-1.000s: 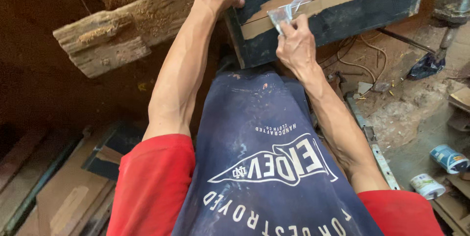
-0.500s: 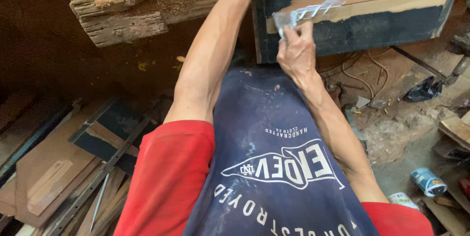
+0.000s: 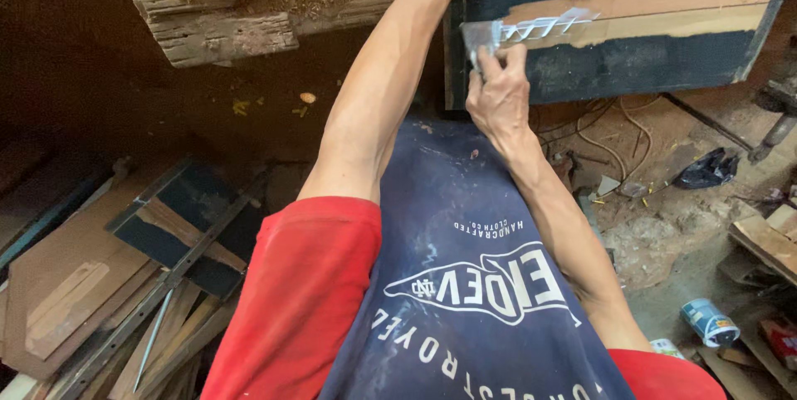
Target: The person applies a white substance from a bucket onto a wooden plank using a putty knife. They spread the substance along the plank's surface and then use a clamp to secure the plank to a workbench.
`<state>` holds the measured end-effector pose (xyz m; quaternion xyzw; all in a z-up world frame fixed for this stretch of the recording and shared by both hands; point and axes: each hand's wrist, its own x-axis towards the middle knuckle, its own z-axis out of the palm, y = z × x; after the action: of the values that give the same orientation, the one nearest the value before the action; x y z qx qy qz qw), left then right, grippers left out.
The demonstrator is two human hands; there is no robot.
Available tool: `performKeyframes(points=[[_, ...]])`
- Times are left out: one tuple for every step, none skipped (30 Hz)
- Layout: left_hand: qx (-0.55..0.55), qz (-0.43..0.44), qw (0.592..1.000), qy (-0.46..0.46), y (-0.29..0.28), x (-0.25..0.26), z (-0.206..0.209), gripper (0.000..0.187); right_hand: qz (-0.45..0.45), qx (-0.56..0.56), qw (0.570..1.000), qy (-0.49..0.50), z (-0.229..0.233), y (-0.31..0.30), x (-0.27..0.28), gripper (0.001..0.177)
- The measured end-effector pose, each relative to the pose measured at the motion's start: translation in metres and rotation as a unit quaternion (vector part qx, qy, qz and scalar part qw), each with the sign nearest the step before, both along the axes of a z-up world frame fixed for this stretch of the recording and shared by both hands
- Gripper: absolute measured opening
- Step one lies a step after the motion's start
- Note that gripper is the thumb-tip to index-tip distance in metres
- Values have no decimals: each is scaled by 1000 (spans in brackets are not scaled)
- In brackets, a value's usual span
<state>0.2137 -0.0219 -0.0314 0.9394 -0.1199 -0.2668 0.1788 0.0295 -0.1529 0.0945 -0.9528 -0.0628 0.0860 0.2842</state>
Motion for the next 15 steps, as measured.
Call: performKeyframes(points=[[3, -1, 1000, 5, 0, -2, 0, 50, 11, 7, 1000, 10, -3, 2, -1, 35], [8, -2, 1000, 9, 0, -4, 1, 50, 22, 14, 999, 19, -6, 3, -3, 38], [10, -3, 1000, 1, 0, 0, 3, 50, 23, -14, 999, 47, -6, 1, -4, 35], [18, -2, 1000, 0, -2, 3, 4, 50, 24, -41, 996, 76, -4, -3, -5, 32], [29, -4, 999, -13, 0, 0, 4, 54, 25, -67, 991, 109, -2, -6, -7, 29], [19, -3, 1000, -14, 1, 0, 3, 54, 11, -65, 995, 79, 0, -11, -5, 31], [13, -5, 1000, -13, 1, 2, 3, 54, -7, -62, 997, 45, 2, -19, 0, 33], [11, -7, 1000, -16, 1, 3, 2, 55, -26, -60, 998, 11, 3, -26, 2, 35], [12, -8, 1000, -10, 5, -2, 0, 55, -8, -63, 998, 16, 3, -29, -1, 31], [13, -9, 1000, -6, 8, -8, -1, 56, 10, -65, 998, 22, 2, -34, -3, 26], [13, -13, 1000, -10, 7, -4, 0, 56, 24, -72, 997, 19, 2, -44, 0, 21], [11, -17, 1000, -17, 7, 0, 2, 57, 26, -84, 996, 10, 3, -57, 2, 25], [9, -22, 1000, -19, 8, 0, 3, 57, 25, -97, 995, 5, 5, -71, 1, 28], [8, -27, 999, -24, 9, 1, 5, 58, 24, -110, 994, 0, 6, -85, -2, 32], [7, -30, 999, -29, 8, 3, 7, 58, -12, -74, 997, -27, 5, -100, -1, 32]])
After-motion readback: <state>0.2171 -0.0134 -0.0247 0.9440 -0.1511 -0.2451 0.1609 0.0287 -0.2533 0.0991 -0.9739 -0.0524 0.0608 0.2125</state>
